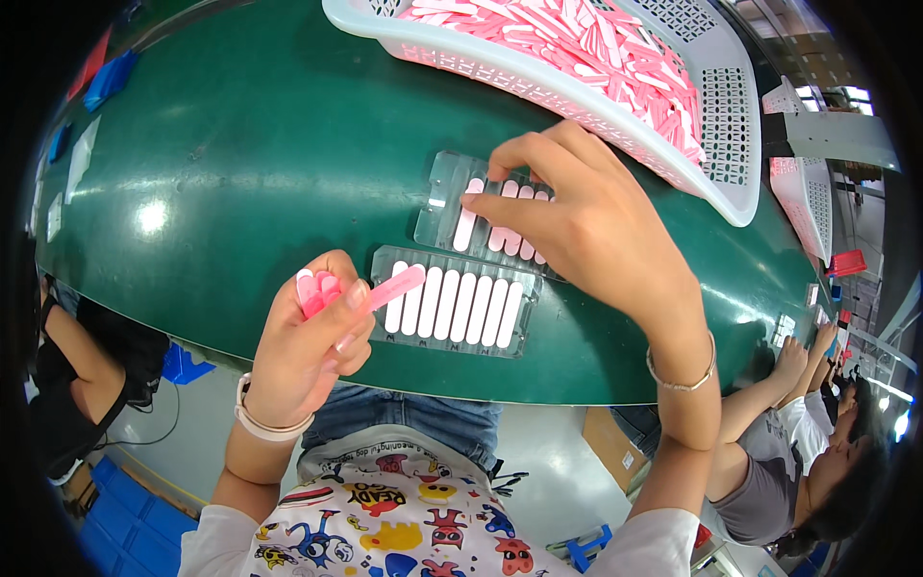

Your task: The person takes plastic sticks from a bag beneath the assembly line table and places them one by one into the slots of a plastic tray by hand.

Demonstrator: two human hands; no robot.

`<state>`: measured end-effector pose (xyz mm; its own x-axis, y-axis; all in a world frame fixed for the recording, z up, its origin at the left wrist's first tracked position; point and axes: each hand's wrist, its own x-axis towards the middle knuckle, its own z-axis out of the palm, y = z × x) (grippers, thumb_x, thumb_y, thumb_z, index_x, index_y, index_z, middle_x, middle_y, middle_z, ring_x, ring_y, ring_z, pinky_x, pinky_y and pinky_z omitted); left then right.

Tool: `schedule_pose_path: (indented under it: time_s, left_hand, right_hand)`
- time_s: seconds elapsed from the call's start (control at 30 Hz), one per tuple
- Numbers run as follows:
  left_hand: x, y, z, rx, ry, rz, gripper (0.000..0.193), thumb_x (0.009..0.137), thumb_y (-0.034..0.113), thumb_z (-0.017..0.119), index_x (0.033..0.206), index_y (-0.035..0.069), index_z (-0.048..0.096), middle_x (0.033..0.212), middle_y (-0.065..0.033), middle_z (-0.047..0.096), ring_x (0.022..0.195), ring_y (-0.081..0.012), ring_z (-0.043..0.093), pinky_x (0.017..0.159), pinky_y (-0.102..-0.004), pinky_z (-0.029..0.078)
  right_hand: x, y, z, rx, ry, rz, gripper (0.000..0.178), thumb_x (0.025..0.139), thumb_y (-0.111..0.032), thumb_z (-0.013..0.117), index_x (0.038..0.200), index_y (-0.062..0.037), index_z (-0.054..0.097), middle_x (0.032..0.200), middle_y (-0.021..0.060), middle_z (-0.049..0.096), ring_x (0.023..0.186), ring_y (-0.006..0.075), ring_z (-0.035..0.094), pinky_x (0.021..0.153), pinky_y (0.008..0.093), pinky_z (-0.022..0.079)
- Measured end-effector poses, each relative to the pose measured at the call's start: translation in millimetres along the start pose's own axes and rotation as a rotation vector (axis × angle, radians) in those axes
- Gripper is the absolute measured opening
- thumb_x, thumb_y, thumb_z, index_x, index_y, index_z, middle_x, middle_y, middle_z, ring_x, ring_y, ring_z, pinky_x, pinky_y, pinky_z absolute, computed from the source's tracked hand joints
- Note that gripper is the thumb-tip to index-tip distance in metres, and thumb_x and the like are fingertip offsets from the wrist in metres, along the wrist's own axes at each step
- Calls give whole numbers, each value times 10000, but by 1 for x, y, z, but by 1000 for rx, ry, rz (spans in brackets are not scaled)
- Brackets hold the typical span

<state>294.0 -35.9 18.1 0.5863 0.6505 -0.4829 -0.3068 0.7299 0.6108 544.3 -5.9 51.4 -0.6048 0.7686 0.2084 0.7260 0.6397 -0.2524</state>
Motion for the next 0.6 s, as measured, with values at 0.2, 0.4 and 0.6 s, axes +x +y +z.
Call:
schedule_pose_path:
  time_s: [0.2, 0.4, 0.6]
  left_hand:
    - [-2, -2, -3, -16, 29, 17, 204, 933, 167, 559, 791, 101, 427, 571, 38, 370, 454, -24, 273, 395, -215, 190]
    - [1, -2, -1, -34, 20, 24, 210, 928, 166, 579, 780, 93, 449, 557, 53, 367, 445, -12, 261, 396, -215, 183]
    - [3, -1, 5, -100, 8, -36, 231, 918, 203, 615, 766, 85, 489, 545, 70, 380, 439, 3, 261, 393, -212, 191]
  right_hand:
    - [-8, -1, 13, -27, 85, 106, 253, 641, -131, 752, 890, -101, 722, 934, 31, 580, 834, 226, 497, 721, 338, 441]
    - [-13, -24, 24, -114, 191, 326, 263, 640, -176, 786, 886, -105, 726, 929, 27, 575, 842, 223, 469, 736, 343, 377]
    - [-6, -36, 18, 378, 170, 208, 233, 686, -167, 770, 896, -84, 712, 949, 31, 653, 844, 205, 570, 757, 326, 405]
